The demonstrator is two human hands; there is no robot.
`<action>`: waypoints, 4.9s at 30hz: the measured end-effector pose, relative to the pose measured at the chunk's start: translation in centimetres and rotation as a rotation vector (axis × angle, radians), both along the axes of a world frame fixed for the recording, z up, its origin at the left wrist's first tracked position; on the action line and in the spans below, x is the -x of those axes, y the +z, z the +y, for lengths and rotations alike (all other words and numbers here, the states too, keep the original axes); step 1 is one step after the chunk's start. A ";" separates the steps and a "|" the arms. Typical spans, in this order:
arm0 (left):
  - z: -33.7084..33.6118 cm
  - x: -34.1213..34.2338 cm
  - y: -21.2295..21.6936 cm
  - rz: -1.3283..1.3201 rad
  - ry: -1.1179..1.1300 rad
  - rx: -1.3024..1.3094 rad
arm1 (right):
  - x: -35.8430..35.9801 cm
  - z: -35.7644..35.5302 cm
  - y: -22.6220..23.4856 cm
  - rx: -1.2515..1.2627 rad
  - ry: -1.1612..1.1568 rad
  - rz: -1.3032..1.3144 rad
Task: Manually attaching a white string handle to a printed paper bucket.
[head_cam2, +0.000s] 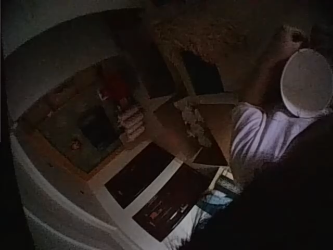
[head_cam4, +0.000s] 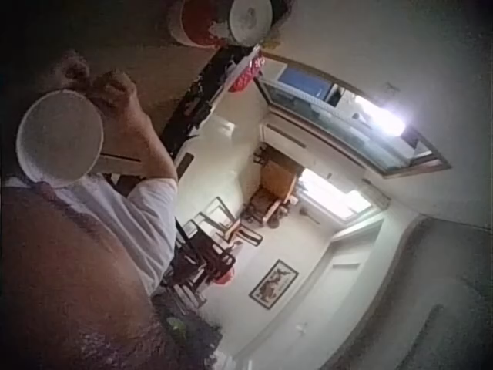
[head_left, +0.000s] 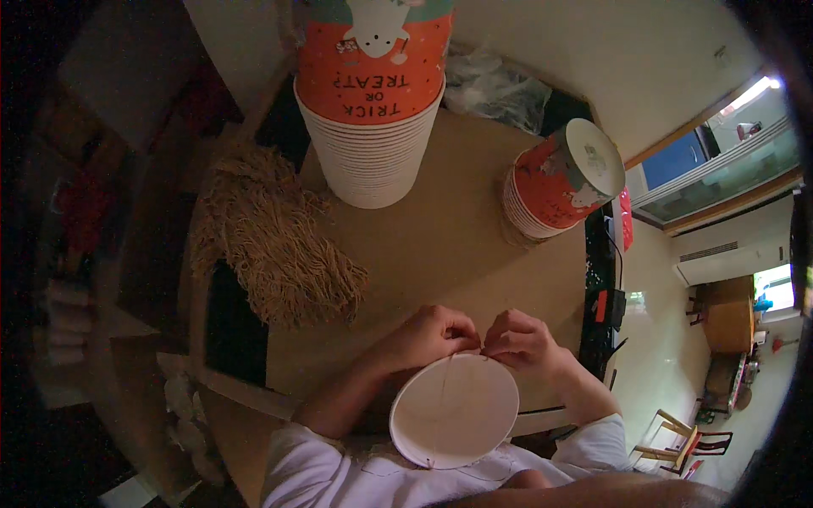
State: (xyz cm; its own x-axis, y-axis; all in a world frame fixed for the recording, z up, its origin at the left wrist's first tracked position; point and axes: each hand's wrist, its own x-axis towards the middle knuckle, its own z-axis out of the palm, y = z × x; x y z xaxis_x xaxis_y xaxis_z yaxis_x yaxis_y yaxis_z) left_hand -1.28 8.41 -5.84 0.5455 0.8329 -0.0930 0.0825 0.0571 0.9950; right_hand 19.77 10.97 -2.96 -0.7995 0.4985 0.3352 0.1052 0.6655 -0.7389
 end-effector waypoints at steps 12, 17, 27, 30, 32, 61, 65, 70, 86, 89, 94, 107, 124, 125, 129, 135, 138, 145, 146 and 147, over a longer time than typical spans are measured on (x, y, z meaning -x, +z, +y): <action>-1.2 -0.1 2.2 0.132 0.162 -0.238 | 0.3 -1.0 1.9 0.681 -0.187 -0.112; -1.5 -0.2 3.5 0.197 0.225 -0.330 | -0.1 -1.5 1.9 0.946 -0.385 -0.191; -1.8 0.0 3.4 0.216 0.232 -0.375 | 0.5 -0.8 2.3 1.271 -0.204 -0.344; -2.0 0.0 3.4 0.237 0.255 -0.365 | 0.4 -0.8 1.9 1.310 -0.159 -0.271; -2.0 0.1 3.1 0.249 0.249 -0.424 | 0.7 -0.6 2.3 1.344 -0.136 -0.230; -6.7 2.6 0.2 0.199 0.501 -0.456 | -8.8 -4.8 -2.5 1.190 -0.648 0.230; -7.0 1.2 2.0 0.093 0.522 -0.327 | -8.5 -5.3 -3.1 1.198 -0.623 0.316; -7.1 0.1 2.7 0.509 0.392 -0.422 | -8.2 -6.3 -3.4 1.180 -0.568 0.364; -3.2 -3.3 2.1 0.142 0.466 -0.505 | -1.1 -0.1 1.9 0.517 -0.266 -0.133; -3.9 -2.2 1.6 0.031 0.545 -0.447 | 0.2 0.6 1.8 0.557 -0.234 -0.292; -8.1 0.6 -0.7 -0.197 0.588 -0.282 | -1.1 2.2 -1.4 0.644 -0.261 -0.248; -13.9 1.1 -1.2 0.085 0.452 -0.274 | -2.1 2.2 -5.0 0.456 -0.306 -0.331; -12.9 -1.6 1.4 0.369 0.536 -0.457 | -2.7 0.2 -0.9 0.413 -0.598 -0.263; -13.1 -1.6 1.6 0.365 0.528 -0.466 | -3.8 0.4 -0.5 0.385 -0.554 -0.291; -13.9 -0.8 1.5 0.261 0.431 -0.803 | -4.1 -0.7 2.8 0.941 -0.451 0.043; -13.1 -0.5 0.4 0.336 0.382 -1.017 | -6.6 -0.6 8.4 0.342 -0.159 -0.307; -12.7 -0.5 0.8 0.306 0.439 -0.920 | -6.0 -1.3 11.4 0.240 -0.231 -0.450; -10.4 -0.4 -2.7 0.291 0.640 -0.685 | -7.2 -2.7 17.7 -0.378 -0.582 -0.230; -10.1 -0.6 -4.3 0.283 0.651 -0.685 | -7.6 -2.4 18.4 -0.546 -0.661 -0.237; -9.8 -0.9 -6.3 0.258 0.663 -0.591 | -7.9 -1.6 18.7 -0.730 -0.658 -0.191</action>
State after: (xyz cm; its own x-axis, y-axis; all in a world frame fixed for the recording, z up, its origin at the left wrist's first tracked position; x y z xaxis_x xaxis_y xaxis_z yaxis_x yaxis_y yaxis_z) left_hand -0.39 -1.39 -12.11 -0.0386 0.9183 0.3940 0.4372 -0.3391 0.8330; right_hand 27.66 9.36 15.73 -0.5107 0.5847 0.6303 0.6903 0.7159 -0.1047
